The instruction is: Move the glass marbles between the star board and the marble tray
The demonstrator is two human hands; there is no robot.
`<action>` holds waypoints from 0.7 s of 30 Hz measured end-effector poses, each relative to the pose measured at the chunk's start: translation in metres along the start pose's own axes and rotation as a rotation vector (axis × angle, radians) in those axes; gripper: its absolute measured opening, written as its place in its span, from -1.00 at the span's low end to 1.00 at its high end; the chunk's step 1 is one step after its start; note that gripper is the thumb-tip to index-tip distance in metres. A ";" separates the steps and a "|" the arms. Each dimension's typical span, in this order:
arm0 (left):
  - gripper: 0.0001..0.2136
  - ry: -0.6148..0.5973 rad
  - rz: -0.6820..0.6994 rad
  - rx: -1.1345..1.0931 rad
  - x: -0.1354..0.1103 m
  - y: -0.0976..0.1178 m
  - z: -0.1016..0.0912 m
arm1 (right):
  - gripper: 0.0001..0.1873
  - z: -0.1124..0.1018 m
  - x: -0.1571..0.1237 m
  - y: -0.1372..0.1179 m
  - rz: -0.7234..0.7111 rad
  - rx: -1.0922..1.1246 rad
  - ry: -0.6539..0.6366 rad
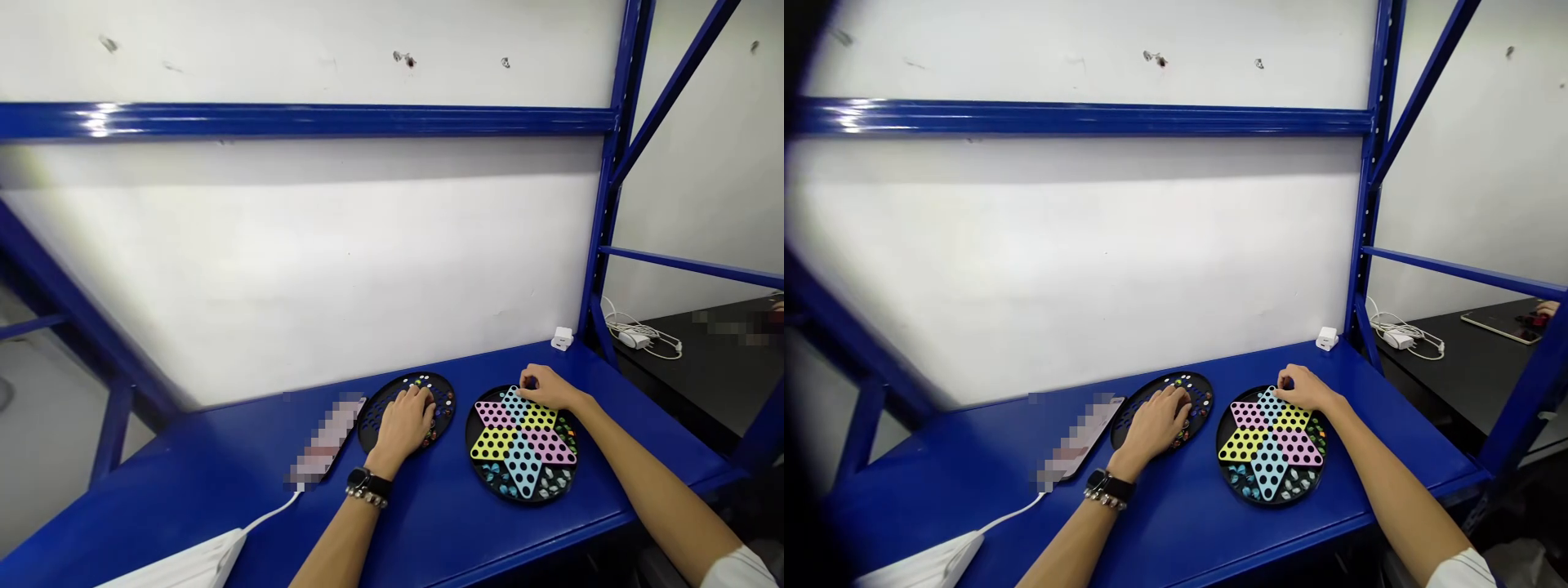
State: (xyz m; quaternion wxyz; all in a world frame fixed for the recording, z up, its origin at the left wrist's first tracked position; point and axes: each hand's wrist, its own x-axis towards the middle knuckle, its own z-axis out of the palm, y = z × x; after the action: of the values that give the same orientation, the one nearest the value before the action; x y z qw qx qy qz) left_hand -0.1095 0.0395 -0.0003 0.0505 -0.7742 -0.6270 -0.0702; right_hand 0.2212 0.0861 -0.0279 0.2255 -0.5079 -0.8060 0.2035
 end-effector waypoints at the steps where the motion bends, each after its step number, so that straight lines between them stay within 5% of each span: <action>1: -0.80 0.011 0.011 -0.015 0.000 0.003 0.000 | -0.72 -0.001 0.000 0.000 -0.001 -0.005 -0.010; 21: -0.80 -0.012 0.029 -0.167 -0.002 0.013 0.001 | -0.59 0.015 -0.012 -0.009 0.081 -0.217 0.035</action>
State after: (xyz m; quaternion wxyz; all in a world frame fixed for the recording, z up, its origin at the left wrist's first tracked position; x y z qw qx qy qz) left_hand -0.0971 0.0352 -0.0010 -0.0169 -0.7850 -0.6082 -0.1168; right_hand 0.2105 0.0699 -0.0368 0.1750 -0.5650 -0.7981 0.1150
